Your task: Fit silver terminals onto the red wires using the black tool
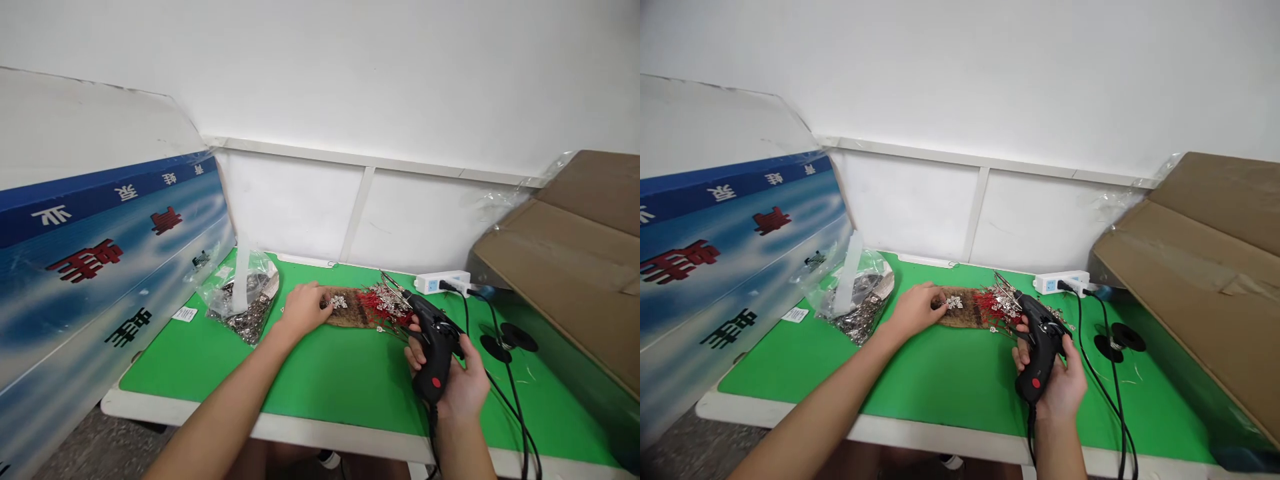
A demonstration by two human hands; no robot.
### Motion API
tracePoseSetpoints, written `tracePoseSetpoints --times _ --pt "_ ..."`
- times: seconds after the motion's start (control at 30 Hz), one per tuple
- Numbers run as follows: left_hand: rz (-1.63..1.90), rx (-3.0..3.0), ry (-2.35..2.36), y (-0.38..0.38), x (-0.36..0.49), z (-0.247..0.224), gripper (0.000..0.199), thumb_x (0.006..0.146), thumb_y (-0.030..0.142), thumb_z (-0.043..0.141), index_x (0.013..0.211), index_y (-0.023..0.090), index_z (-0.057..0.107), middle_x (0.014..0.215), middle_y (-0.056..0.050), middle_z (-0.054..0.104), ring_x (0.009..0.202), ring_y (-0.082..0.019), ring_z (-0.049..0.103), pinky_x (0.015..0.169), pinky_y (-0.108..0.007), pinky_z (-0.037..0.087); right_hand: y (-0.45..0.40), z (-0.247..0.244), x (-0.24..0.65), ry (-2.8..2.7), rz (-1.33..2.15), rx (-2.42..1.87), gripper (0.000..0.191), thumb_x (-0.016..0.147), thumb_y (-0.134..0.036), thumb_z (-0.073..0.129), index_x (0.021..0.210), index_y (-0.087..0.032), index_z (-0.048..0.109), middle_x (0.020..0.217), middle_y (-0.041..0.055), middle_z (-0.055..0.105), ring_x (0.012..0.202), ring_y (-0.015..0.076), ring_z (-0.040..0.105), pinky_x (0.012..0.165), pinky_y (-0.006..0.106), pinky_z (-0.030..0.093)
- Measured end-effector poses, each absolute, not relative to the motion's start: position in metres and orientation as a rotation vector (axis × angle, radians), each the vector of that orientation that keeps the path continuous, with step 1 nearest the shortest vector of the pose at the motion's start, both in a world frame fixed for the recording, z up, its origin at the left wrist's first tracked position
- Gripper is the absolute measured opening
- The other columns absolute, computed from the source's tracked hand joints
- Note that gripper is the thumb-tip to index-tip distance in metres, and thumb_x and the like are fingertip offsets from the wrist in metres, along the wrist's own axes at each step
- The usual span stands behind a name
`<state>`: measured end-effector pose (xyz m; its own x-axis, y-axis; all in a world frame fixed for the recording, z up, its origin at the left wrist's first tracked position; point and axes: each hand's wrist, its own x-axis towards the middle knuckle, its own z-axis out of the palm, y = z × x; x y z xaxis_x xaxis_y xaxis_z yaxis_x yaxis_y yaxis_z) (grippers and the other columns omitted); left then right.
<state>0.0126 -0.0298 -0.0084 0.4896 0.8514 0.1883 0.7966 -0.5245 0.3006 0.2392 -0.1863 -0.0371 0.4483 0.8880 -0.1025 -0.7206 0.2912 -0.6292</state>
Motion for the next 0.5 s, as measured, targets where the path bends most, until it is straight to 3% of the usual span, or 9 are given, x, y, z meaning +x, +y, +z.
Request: tracePoseSetpoints --times 0.5 --pt "0.500 2.565 1.379 -0.0238 0.0080 -0.0122 0.025 0.083 0.021 0.051 0.097 0.027 0.071 0.099 -0.004 0.062 0.089 -0.022 0.058 0.078 -0.033 0.041 -0.1857 -0.0377 0.2395 -0.277 1.084 -0.680 0.052 0.091 -0.050 0.045 0.112 -0.009 0.069 0.106 0.0171 0.063 0.057 0.0152 0.040 0.047 0.031 0.038"
